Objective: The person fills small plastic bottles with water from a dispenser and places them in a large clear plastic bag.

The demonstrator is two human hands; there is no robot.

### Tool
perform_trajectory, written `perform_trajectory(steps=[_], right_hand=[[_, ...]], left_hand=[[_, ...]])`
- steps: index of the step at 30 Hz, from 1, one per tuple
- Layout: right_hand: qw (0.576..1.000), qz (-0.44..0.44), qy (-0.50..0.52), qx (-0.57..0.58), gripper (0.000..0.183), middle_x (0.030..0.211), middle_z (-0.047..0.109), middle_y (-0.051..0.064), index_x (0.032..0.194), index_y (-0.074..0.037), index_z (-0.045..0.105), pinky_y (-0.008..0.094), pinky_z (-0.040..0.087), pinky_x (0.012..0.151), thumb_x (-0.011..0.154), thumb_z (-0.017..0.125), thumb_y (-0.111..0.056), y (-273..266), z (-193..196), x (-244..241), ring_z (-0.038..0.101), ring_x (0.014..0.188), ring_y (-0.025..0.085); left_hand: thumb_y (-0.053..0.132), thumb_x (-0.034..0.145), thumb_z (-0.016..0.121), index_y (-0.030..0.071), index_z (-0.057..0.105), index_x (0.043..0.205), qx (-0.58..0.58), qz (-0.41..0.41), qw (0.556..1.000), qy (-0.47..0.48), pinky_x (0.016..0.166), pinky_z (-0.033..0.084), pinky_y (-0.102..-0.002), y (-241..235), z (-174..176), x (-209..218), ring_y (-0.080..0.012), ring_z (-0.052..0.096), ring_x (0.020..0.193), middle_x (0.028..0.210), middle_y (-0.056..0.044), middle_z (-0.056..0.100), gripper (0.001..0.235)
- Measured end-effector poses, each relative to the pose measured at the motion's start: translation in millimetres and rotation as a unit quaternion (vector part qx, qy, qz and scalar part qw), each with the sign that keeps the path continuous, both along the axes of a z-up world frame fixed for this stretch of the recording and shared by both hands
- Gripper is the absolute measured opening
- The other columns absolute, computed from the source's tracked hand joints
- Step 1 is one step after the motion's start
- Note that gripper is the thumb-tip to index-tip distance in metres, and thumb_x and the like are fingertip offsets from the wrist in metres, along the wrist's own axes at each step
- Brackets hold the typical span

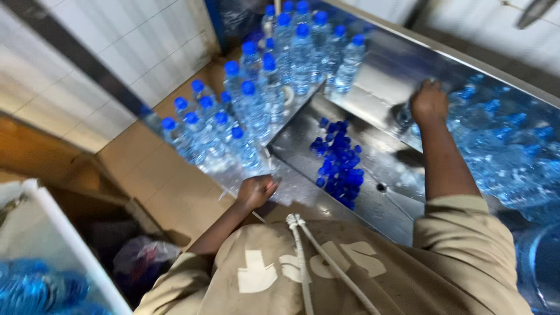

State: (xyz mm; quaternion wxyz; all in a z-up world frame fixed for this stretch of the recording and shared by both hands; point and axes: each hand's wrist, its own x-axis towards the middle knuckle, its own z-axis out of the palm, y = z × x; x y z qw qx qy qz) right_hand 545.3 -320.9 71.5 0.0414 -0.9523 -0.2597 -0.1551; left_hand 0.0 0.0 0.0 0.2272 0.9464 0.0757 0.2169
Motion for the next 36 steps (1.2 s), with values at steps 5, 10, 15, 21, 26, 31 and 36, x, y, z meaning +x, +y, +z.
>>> perform_trajectory(steps=[5,10,15,21,26,31,36], right_hand=[[0.987,0.128,0.028,0.097,0.034,0.154,0.052,0.036,0.127,0.001,0.061,0.069,0.063,0.077,0.122,0.053,-0.032,28,0,-165,0.073,0.082,0.066],[0.855,0.191,0.259,0.406,0.029,0.121,0.066,0.019,0.131,-0.011,0.066,0.048,0.054,0.087,0.119,0.056,-0.035,61,-18,-293,0.066,0.099,0.042],[0.774,0.242,0.333,0.482,0.041,0.104,0.076,0.015,0.129,-0.008,0.081,0.035,0.058,0.066,0.121,0.041,-0.008,88,-89,-353,0.064,0.073,0.015],[0.653,-0.004,0.575,0.493,0.034,0.117,0.070,0.018,0.123,0.001,0.078,0.028,0.034,0.031,0.106,0.051,-0.011,115,-47,-391,0.039,0.050,0.021],[0.815,0.388,0.035,0.430,0.070,0.109,0.088,0.001,0.116,-0.017,0.089,0.034,0.063,0.080,0.117,0.026,-0.048,120,22,-413,0.082,0.091,0.023],[0.806,0.476,-0.095,0.339,0.068,0.108,0.082,0.010,0.117,-0.017,0.088,0.042,0.059,0.072,0.113,0.029,-0.051,135,2,-388,0.070,0.079,0.033],[0.786,0.293,0.208,0.504,0.049,0.116,0.083,0.007,0.131,-0.017,0.084,0.034,0.055,0.092,0.115,0.041,-0.035,186,68,-445,0.068,0.095,0.020]], left_hand=[[0.038,0.102,0.080,0.012,0.066,0.094,-0.269,0.074,0.956,0.087,0.067,0.054,-0.051,6,-25,7,-0.0384,0.072,0.073,0.075,-0.015,0.070,0.030],[0.071,0.104,0.063,0.009,0.059,0.138,-0.736,0.096,0.661,0.112,0.076,0.073,-0.053,-1,-12,10,-0.0370,0.082,0.090,0.125,-0.025,0.075,0.071],[0.056,0.104,0.072,0.026,0.066,0.139,-0.738,0.141,0.657,0.061,0.065,0.069,-0.049,13,-13,-10,-0.0404,0.070,0.102,0.147,-0.019,0.058,0.046],[0.042,0.100,0.076,0.021,0.070,0.132,-0.320,-0.008,0.947,0.012,0.083,0.062,-0.053,48,25,-31,-0.0450,0.078,0.104,0.111,-0.019,0.080,0.039],[0.048,0.092,0.073,0.014,0.067,0.101,-0.823,0.153,0.530,0.135,0.054,0.068,-0.048,64,33,-25,-0.0322,0.074,0.068,0.084,-0.008,0.072,0.036],[0.039,0.097,0.069,0.007,0.065,0.093,-0.822,0.115,0.542,0.135,0.045,0.065,-0.047,80,119,-50,-0.0331,0.073,0.058,0.071,-0.012,0.065,0.033],[0.042,0.107,0.059,0.006,0.065,0.113,-0.688,0.063,0.721,-0.046,0.041,0.049,-0.032,108,104,-68,-0.0250,0.060,0.068,0.094,-0.017,0.068,0.037]])
